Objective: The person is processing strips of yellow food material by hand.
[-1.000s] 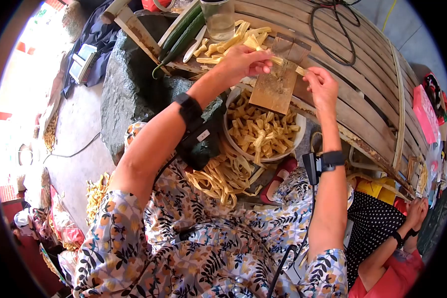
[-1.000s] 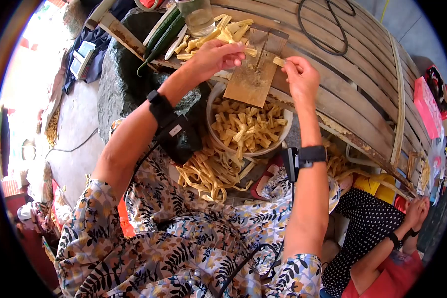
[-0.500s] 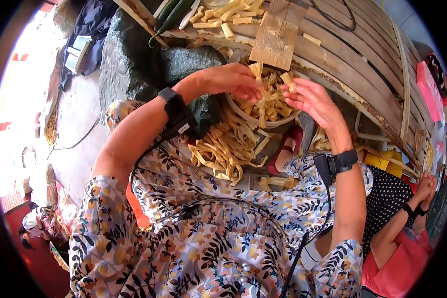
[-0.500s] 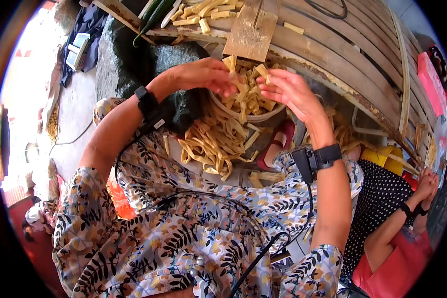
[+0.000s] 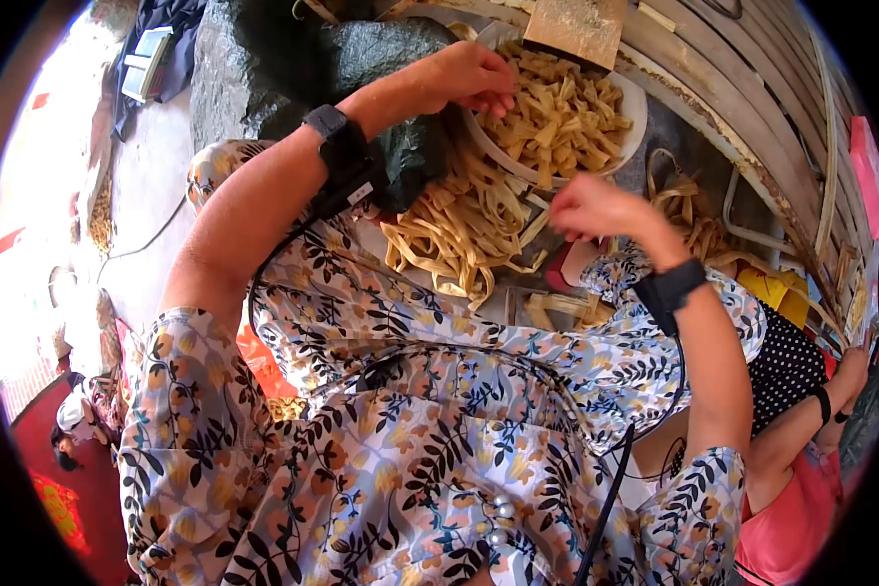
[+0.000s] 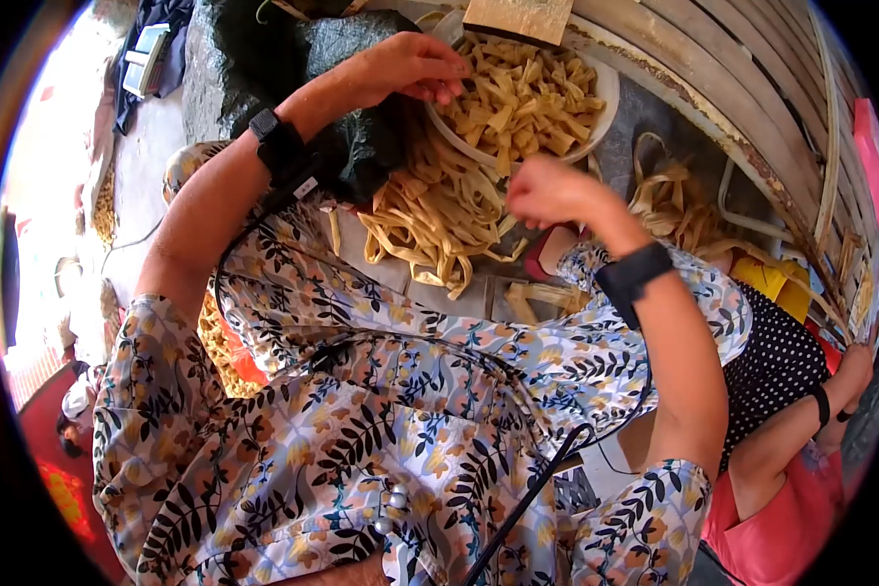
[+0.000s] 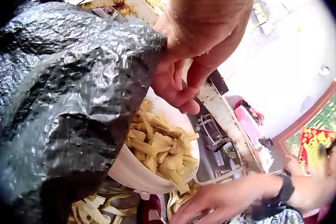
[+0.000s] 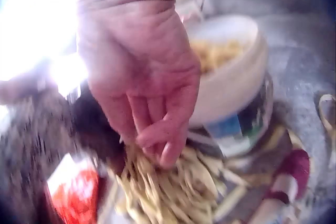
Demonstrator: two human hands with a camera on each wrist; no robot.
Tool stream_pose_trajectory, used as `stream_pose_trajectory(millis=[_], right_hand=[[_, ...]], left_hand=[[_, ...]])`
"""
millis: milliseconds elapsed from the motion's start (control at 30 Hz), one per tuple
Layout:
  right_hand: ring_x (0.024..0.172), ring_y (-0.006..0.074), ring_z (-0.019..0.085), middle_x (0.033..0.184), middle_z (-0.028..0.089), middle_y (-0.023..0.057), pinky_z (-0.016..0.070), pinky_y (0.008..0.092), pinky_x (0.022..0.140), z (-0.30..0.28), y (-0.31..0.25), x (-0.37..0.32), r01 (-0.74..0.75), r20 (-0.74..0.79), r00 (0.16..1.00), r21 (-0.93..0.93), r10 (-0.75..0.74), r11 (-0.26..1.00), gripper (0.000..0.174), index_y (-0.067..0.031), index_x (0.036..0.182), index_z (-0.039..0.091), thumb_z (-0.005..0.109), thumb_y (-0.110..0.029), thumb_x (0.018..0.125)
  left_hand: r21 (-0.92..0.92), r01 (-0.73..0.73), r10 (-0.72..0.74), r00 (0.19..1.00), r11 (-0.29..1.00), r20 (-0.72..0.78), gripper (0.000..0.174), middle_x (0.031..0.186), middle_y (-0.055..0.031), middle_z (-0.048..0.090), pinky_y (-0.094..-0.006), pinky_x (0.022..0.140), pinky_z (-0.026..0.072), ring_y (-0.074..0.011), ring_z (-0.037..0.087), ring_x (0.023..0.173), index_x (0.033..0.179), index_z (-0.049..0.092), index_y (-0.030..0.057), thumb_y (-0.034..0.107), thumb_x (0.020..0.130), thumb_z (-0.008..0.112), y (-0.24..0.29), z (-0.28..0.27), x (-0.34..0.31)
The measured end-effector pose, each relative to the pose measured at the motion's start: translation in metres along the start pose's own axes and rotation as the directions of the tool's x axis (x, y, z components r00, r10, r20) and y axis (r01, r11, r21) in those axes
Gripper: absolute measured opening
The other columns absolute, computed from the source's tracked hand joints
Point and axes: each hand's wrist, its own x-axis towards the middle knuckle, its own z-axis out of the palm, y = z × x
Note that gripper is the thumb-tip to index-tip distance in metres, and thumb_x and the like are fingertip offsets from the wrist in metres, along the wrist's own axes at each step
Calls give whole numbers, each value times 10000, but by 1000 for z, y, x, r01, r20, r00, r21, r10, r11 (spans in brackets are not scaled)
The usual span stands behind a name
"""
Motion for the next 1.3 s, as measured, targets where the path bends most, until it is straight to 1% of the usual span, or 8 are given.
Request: stream_pose_trajectory(millis=[100,333,633,733,767,867,1033,1300], right_hand=[[775,334,571,777,603,174,457,391,712,53,67,65,-44,16,997,-620,69,783,243,-69,872,643,605,-205,674],[1047,387,465,1176,457,223,380,459,879,97,152,137,-268,-279,950,-501,140,823,361,-75,1103,535,474,-110,750],[754,368,567,788,594,188,443,447,645,101,157,135,-162,-498,865,-397,-64,903,201,-54,811,606,540,-190,679],[707,354,568,747,601,166,440,439,615,94,174,142,-125,-770,601,-355,-214,926,159,-75,763,618,540,-180,673],[662,341,567,692,596,169,435,425,592,88,175,131,-144,-557,828,-318,-62,937,159,-64,696,624,532,-192,687],[608,273,567,673,615,130,451,373,569,82,145,114,63,-128,983,-432,-131,900,160,-34,724,641,534,-153,707],[642,91,557,679,630,38,445,252,603,40,19,31,197,36,979,82,-200,977,149,-41,767,668,591,-152,704],[733,56,543,844,614,8,436,188,670,-30,-2,-25,435,-586,809,552,-40,711,160,-7,917,638,570,-70,786]], left_hand=[[27,-6,6,999,1000,33,260,850,-33,630,-196,649,455,-77,590,718,1018,573,26,229,863,526,3,4,-4],[-34,-58,58,998,998,17,226,830,-20,624,-179,647,439,-61,577,707,987,591,32,206,860,524,20,3,-16],[-4,-55,55,998,999,14,200,691,17,562,-163,564,402,-36,505,608,923,608,12,181,851,527,28,-4,-20],[37,-53,51,997,998,64,195,655,38,524,-154,533,375,-22,453,581,907,610,15,180,858,518,29,1,-17],[35,-50,47,995,998,83,193,643,41,516,-154,524,369,-20,440,571,899,611,14,179,857,520,29,5,-16],[81,-59,55,997,995,53,193,633,49,502,-151,526,369,-19,428,560,893,609,13,182,858,525,29,11,-13],[103,-172,156,977,980,145,224,655,44,513,-152,544,381,-17,442,578,909,606,17,226,857,543,36,12,-16],[-171,-262,294,935,950,199,222,774,-23,611,-191,581,443,-79,553,662,925,610,38,240,851,555,40,8,-16]])
